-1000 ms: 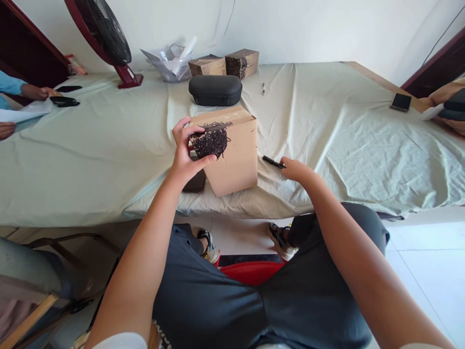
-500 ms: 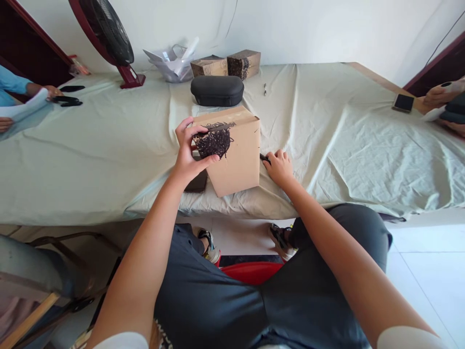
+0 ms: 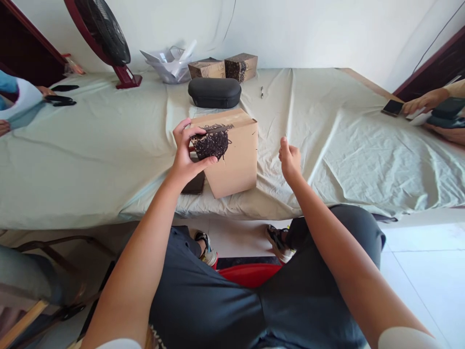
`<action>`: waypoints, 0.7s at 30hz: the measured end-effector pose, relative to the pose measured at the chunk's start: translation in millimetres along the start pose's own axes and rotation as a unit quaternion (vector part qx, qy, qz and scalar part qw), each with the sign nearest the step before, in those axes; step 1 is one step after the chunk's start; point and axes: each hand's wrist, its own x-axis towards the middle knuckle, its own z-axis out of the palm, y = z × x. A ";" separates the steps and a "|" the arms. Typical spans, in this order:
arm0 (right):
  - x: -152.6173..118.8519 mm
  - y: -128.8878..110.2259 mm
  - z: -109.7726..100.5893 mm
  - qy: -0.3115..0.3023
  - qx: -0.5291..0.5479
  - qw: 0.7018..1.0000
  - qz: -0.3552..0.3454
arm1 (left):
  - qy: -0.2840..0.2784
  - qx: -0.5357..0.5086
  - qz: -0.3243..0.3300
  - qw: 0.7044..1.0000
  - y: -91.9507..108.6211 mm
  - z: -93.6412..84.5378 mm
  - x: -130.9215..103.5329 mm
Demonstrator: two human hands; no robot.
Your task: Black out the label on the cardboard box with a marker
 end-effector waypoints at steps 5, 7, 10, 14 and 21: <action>-6.2 -1.8 0.6 -0.032 -0.160 0.987 0.012 | 0.002 0.001 0.013 1.000 2.0 0.7 -0.2; -9.1 4.2 6.4 -0.059 -0.247 0.967 0.006 | 0.006 0.001 0.019 1.000 0.7 1.3 -0.4; -12.9 15.3 16.2 -0.087 -0.348 0.932 -0.059 | 0.019 -0.003 0.025 1.000 -2.0 3.1 -1.1; -12.3 17.7 18.9 -0.119 -0.292 0.940 -0.127 | 0.048 -0.020 0.012 0.999 -3.5 5.0 -1.7; -13.7 -11.3 -10.3 -0.364 0.114 0.922 -0.070 | 0.100 -0.084 -0.032 0.991 -4.2 6.5 1.1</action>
